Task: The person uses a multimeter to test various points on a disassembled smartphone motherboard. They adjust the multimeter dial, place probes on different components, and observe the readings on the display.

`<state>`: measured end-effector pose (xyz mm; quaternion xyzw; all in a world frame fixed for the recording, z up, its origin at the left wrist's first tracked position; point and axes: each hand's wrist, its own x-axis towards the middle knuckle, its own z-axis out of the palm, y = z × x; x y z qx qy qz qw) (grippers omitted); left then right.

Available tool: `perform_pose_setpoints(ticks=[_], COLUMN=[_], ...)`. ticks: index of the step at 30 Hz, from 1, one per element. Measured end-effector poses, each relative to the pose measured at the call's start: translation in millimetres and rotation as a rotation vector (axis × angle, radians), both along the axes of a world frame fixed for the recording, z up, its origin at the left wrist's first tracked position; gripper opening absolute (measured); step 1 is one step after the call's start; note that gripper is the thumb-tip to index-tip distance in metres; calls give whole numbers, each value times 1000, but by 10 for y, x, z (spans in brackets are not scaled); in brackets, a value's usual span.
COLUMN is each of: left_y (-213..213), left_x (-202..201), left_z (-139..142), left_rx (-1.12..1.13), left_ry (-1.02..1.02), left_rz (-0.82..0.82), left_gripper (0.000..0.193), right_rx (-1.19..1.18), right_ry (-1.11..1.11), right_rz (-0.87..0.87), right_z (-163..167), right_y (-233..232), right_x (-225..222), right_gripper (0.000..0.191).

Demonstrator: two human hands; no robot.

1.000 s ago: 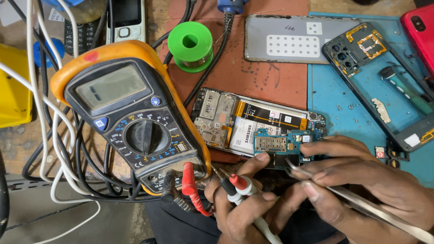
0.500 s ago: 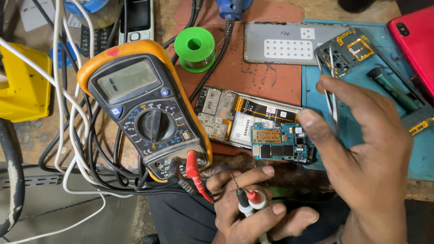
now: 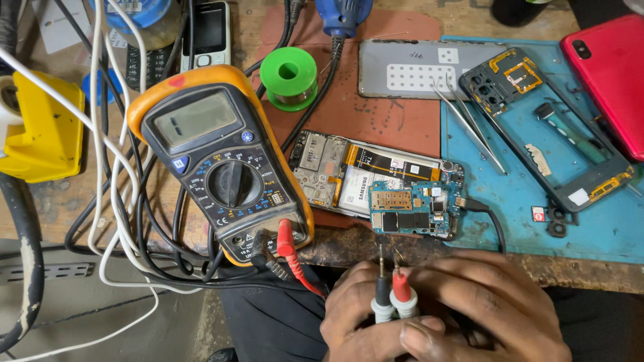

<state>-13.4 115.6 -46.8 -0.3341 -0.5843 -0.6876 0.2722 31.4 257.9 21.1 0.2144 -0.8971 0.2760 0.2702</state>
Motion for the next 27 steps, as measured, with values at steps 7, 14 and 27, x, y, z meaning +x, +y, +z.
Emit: perform_pose_setpoints(ticks=[7,14,27], left_y=[-13,112,255], left_x=[-2,237,19], left_z=[52,72,-30], left_rx=[-11,613,161], left_ry=[-53,-828,-76], left_rz=[-19,-196,518], left_gripper=[29,38,14], right_rx=[-3,-475,-23], right_ry=[33,115,45], right_rz=[54,-248,-429], right_z=[100,-222,59], right_y=[133,266,-59], right_x=[-117,-7,-379], right_gripper=[33,15,34])
